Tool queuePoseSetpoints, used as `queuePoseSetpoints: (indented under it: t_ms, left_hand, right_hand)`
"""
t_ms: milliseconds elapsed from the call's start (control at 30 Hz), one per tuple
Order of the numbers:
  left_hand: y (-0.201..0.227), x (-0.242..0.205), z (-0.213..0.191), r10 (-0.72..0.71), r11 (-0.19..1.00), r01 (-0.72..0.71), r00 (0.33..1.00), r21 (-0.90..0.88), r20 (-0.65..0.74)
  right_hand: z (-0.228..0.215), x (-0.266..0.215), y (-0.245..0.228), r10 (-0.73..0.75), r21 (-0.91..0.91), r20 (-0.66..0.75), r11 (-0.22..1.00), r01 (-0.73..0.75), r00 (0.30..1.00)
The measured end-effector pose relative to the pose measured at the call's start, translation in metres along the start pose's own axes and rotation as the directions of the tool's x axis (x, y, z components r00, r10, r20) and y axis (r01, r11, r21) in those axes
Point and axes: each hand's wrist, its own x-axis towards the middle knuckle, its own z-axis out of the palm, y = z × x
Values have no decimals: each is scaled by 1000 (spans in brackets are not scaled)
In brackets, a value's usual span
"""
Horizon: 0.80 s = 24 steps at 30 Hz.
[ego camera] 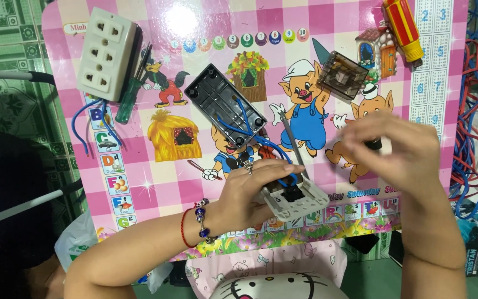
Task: The person uses a screwdriver to tighten screws on the internal terminals of a white electrical outlet while holding it with the other hand. They then place the outlet down and pick up another outlet to repeat the process.
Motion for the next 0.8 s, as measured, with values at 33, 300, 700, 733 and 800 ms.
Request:
queuePoseSetpoints:
  t_ms: [33, 300, 700, 733, 800]
  left_hand:
    - [1, 1, -1, 1, 1000, -1, 1000, 1, -1]
    - [6, 4, -5, -35, 998, 35, 999, -48, -7]
    - [0, 1, -4, -52, 996, 50, 998, -78, -35]
    - [0, 1, -4, -56, 995, 54, 998, -81, -32]
    - [0, 2, -6, -77, 992, 75, 997, -101, -23]
  right_hand:
    - [1, 0, -11, -2, 0, 1, 1000, 2, 1000]
    - [4, 44, -95, -44, 29, 401, 999, 35, 915]
    - [17, 72, -73, -162, 148, 558, 984, 95, 814]
    - [17, 73, -73, -159, 149, 558, 985, 90, 815]
    - [16, 75, -74, -228, 194, 513, 970, 148, 828]
